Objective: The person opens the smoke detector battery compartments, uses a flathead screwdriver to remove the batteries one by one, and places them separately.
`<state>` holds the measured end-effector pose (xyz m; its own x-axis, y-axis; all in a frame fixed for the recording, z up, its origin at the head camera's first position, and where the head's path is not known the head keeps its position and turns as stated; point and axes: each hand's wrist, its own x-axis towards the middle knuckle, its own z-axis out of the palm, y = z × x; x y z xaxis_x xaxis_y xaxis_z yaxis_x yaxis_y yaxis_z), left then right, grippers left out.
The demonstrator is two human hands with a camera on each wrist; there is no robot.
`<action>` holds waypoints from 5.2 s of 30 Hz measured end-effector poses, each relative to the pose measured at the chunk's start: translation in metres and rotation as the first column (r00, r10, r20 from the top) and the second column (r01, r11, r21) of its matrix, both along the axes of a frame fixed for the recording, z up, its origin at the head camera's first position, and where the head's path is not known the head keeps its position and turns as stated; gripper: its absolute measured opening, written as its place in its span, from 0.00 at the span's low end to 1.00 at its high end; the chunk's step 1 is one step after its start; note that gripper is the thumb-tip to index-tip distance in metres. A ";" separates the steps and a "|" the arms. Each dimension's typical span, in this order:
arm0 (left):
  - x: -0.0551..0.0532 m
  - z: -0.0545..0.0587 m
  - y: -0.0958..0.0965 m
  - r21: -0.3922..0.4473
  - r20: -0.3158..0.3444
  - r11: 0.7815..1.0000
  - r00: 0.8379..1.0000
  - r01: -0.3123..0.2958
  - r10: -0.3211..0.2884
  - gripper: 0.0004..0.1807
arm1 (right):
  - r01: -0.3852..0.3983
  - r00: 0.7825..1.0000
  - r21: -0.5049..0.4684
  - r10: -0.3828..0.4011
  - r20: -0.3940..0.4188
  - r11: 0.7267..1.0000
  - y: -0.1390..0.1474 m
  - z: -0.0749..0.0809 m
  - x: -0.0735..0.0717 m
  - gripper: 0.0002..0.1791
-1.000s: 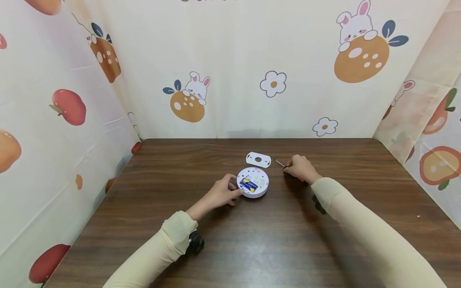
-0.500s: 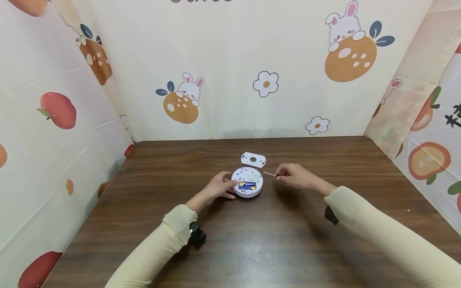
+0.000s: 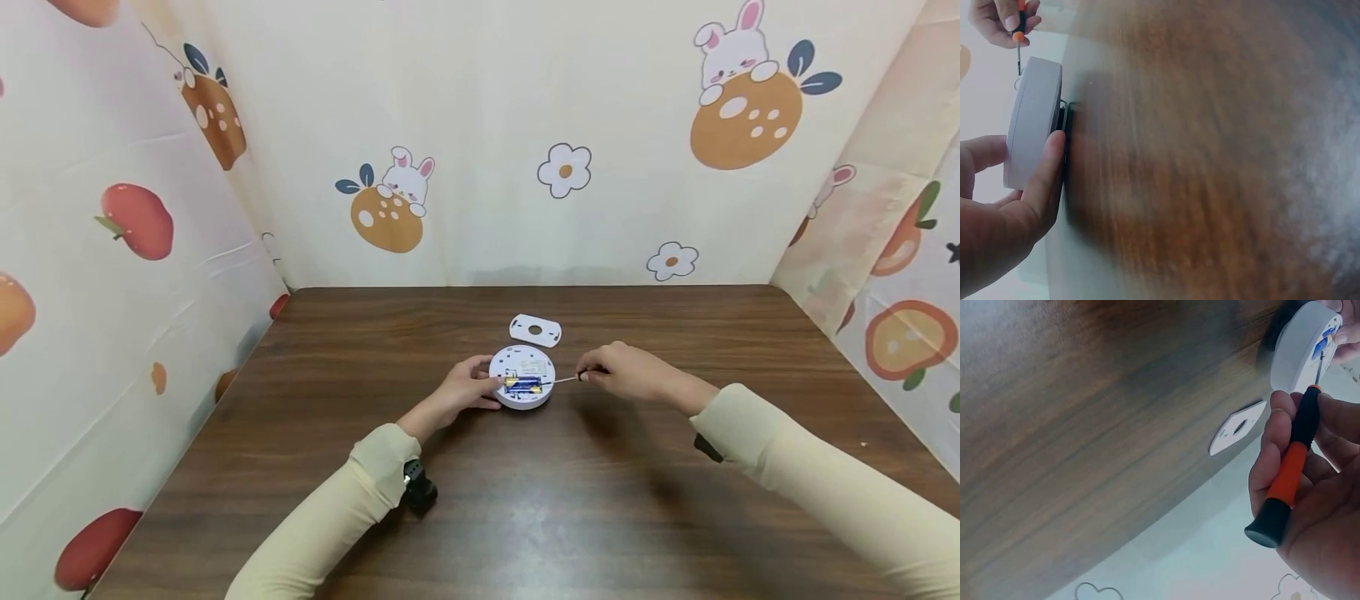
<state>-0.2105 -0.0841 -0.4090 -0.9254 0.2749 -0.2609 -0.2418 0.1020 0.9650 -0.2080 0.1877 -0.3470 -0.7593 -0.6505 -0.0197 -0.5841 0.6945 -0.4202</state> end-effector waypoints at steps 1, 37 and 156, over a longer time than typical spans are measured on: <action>0.000 0.000 0.000 0.000 -0.003 1.000 1.000 0.001 -0.001 0.30 | -0.003 1.000 0.016 0.003 -0.006 1.000 -0.001 0.001 0.000 0.08; -0.002 0.000 0.005 0.009 0.034 0.998 0.997 -0.067 0.067 0.29 | -0.013 1.000 0.321 0.020 -0.018 0.947 -0.041 0.036 -0.006 0.22; 0.004 0.007 0.007 -0.078 0.039 0.994 0.996 -0.080 0.083 0.28 | -0.059 0.997 0.004 0.059 0.042 0.998 -0.003 -0.002 -0.037 0.10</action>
